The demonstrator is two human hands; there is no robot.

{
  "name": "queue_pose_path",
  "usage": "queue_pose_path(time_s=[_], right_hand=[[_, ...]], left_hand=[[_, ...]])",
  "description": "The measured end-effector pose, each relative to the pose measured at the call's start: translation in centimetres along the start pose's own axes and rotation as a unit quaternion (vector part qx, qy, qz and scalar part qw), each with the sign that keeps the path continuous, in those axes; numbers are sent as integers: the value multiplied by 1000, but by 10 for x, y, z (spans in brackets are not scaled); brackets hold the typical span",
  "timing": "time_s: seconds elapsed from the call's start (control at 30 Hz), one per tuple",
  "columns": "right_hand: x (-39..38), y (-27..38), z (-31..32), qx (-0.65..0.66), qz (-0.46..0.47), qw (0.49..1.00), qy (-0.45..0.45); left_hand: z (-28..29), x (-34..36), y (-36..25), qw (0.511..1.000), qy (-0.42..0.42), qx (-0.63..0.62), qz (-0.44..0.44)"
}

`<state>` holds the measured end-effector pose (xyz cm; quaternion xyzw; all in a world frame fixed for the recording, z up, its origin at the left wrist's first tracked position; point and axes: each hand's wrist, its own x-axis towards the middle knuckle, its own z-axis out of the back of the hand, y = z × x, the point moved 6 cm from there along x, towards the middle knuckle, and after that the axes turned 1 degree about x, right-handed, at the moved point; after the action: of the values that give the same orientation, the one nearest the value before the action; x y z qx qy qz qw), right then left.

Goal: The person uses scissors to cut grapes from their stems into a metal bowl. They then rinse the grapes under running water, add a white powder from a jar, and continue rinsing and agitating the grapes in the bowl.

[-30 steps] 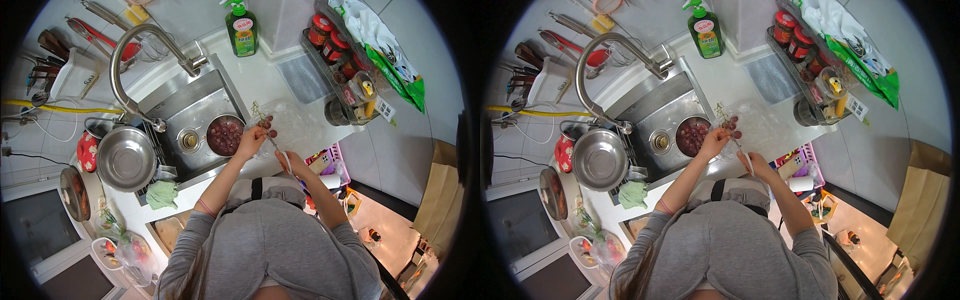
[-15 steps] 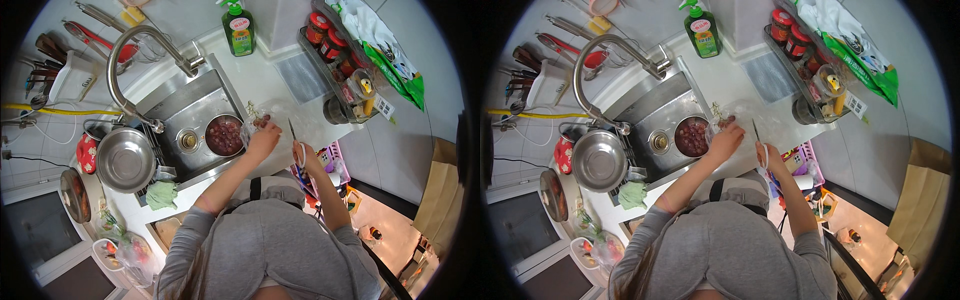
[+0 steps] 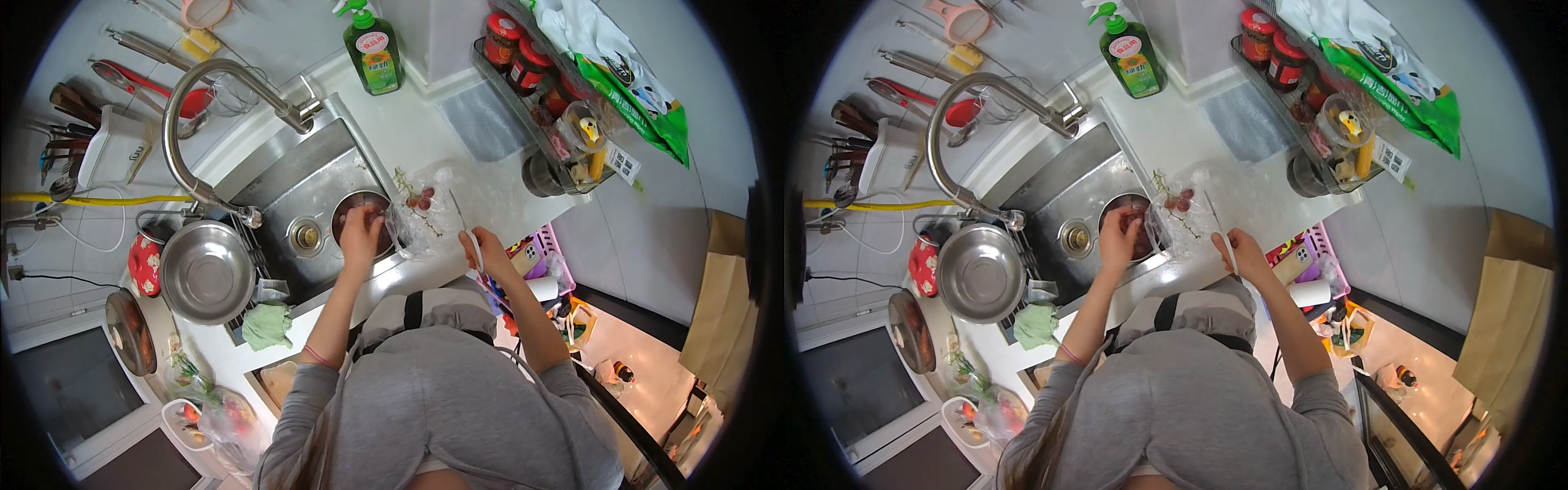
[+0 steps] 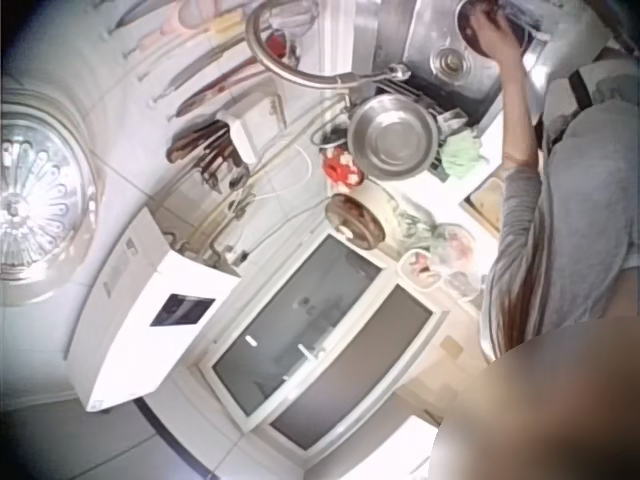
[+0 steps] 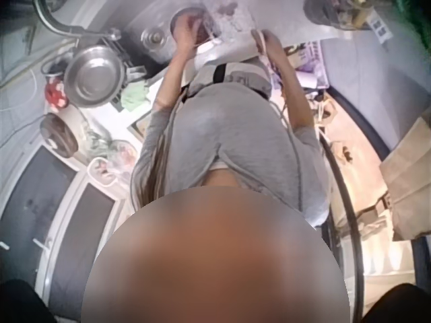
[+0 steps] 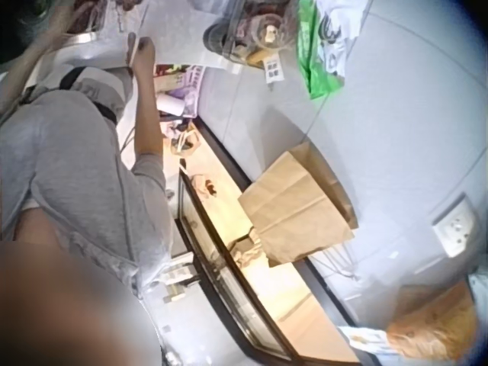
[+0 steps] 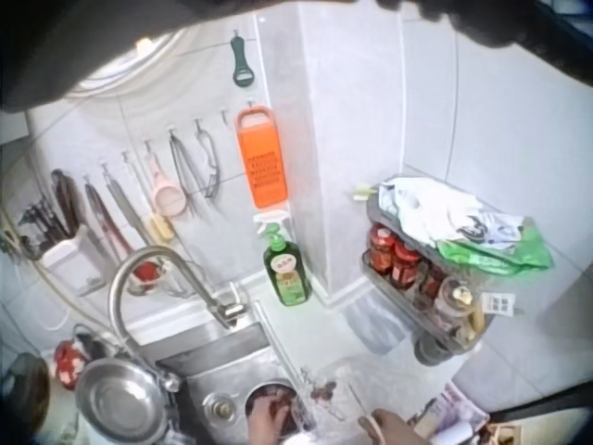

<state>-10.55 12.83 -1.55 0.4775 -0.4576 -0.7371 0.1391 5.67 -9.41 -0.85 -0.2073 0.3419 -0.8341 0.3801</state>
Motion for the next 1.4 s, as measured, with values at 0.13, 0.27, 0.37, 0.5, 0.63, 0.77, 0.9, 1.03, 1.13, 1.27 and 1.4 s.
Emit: queue_pose_path(time_s=[0.13,0.27,0.37,0.5,0.63,0.77,0.9,1.03,1.13,1.27,1.4], right_hand=[[5,17,-6,2,9,1000,6],[9,23,-5,-23,24,999,3],[14,16,-11,-35,4,999,30],[21,7,-19,-112,3,994,21],[23,11,-13,-198,41,979,-10],[26,18,-7,-235,39,971,-6],[25,30,-5,-270,49,962,-5],[26,32,0,-249,65,966,-31],[24,30,3,-210,76,974,-31],[0,51,0,-98,49,993,33],[-39,86,-4,-8,60,991,119]], left_hand=[[-1,4,20,995,20,96,-30],[-15,13,-11,996,16,51,-75],[-21,15,-80,973,-6,101,-205],[-47,12,-84,970,-5,203,-132],[-59,18,-67,973,19,207,-98],[-68,25,-57,981,23,170,-91],[-72,34,-48,990,42,108,-76],[-54,38,-61,991,39,1,-129],[-31,37,-82,984,16,-34,-176],[-13,33,-106,976,55,-117,-174],[-26,16,-103,867,201,-455,43]])
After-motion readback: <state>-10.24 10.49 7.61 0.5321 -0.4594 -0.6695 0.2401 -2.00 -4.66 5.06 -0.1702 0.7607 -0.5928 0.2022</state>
